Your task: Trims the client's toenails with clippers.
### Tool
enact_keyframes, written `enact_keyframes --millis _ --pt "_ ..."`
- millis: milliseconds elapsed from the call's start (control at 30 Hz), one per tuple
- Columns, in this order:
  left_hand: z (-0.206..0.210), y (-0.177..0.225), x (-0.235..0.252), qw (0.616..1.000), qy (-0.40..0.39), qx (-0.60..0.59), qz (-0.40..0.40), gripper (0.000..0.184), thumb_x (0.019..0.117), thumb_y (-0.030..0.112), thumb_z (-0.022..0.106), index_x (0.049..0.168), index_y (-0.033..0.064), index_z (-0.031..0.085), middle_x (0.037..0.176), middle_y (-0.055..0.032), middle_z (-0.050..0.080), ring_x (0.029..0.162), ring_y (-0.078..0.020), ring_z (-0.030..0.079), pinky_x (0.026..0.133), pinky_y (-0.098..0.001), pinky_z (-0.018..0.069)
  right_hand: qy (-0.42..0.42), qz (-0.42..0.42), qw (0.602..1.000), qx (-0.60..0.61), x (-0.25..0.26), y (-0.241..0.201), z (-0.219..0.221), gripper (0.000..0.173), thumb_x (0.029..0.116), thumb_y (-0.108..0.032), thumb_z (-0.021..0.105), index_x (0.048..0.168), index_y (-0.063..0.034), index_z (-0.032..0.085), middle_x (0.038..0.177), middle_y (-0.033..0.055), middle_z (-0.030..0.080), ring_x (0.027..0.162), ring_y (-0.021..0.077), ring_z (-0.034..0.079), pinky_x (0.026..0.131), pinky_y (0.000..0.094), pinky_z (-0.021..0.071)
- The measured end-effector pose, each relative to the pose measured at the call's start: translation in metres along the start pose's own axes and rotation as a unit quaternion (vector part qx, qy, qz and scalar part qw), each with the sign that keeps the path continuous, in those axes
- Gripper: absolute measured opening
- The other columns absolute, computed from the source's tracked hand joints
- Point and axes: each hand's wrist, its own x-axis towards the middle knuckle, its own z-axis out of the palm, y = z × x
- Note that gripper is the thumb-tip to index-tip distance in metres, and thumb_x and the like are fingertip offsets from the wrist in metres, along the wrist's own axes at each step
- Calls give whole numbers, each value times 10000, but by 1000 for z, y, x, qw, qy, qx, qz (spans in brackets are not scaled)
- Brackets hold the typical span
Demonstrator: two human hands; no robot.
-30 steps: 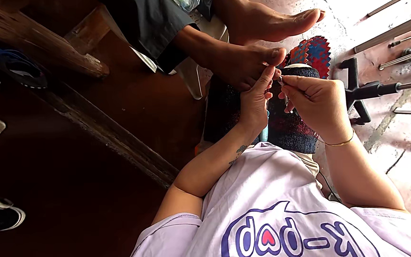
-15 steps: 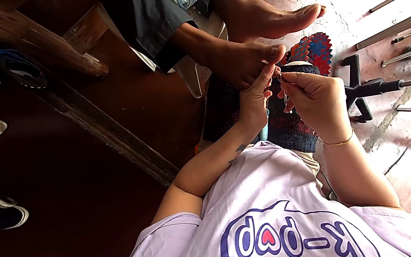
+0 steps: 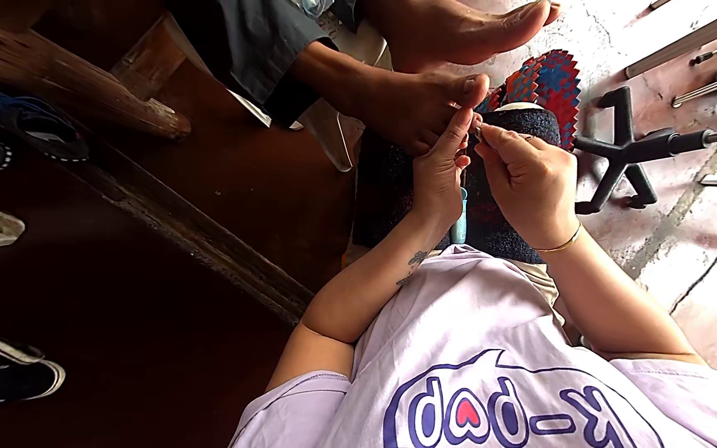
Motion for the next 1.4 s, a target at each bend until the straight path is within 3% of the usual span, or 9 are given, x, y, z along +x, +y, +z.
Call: enact_keyframes --millis 400,467,767,1000,1100,1200,1267,1333,1400 --pt "1 1 0 1000 3 -13 -9 74 994 138 652 942 108 694 900 9 662 857 -86 612 775 -233 506 84 -48 995 -27 -4 11 20 199 1009 -83 617 1128 -45 772 905 165 723 776 259 693 623 347 503" --pt "0 1 0 1000 4 -15 -14 79 994 151 654 939 110 693 905 8 663 892 -94 618 814 -252 510 95 -52 994 -25 -5 13 23 201 1009 -80 616 1128 -43 775 902 165 713 770 250 682 615 336 496" --pt "0 1 0 1000 0 -23 -14 89 993 145 655 931 97 696 893 -2 673 860 -77 632 762 -215 523 93 -62 994 -14 -5 18 26 212 1011 -75 605 1137 -18 766 882 180 680 721 253 652 571 335 476" --pt "0 0 0 1000 3 -20 -9 61 986 128 659 949 98 695 923 -5 673 866 -83 629 751 -218 523 65 -57 995 56 0 21 22 181 1009 -59 608 1089 9 756 868 189 744 742 265 722 628 359 551" --pt "0 1 -1 1000 -4 -7 -10 80 991 149 658 928 120 698 916 21 658 890 -77 606 777 -232 498 6 10 988 157 1 23 14 191 1027 -102 606 1126 -3 737 949 117 756 813 141 712 732 292 571" --pt "-3 -1 1 1000 -25 -16 4 88 999 142 647 938 100 694 892 12 657 860 -80 620 804 -238 532 -62 81 959 264 3 21 4 200 1049 -140 571 1145 -11 691 896 12 735 688 1 659 626 183 566" --pt "-3 -1 1 999 -28 -14 6 86 1001 143 644 948 98 693 892 10 655 857 -81 621 800 -232 529 -71 93 964 241 3 15 -1 211 1056 -150 558 1154 -24 696 903 12 744 688 14 672 637 199 579" --pt "-2 -2 2 1000 -13 -8 9 90 990 126 657 921 100 709 884 10 662 814 -63 606 686 -187 496 -63 85 984 147 4 6 -3 231 1059 -152 542 1164 -37 714 897 51 744 696 93 676 648 276 568" --pt "-1 0 0 1000 -3 0 -2 68 988 127 657 941 119 705 920 22 663 884 -69 605 759 -218 491 -43 62 996 47 4 -4 -3 240 1045 -112 532 1151 -25 728 870 124 735 691 228 688 602 394 534"
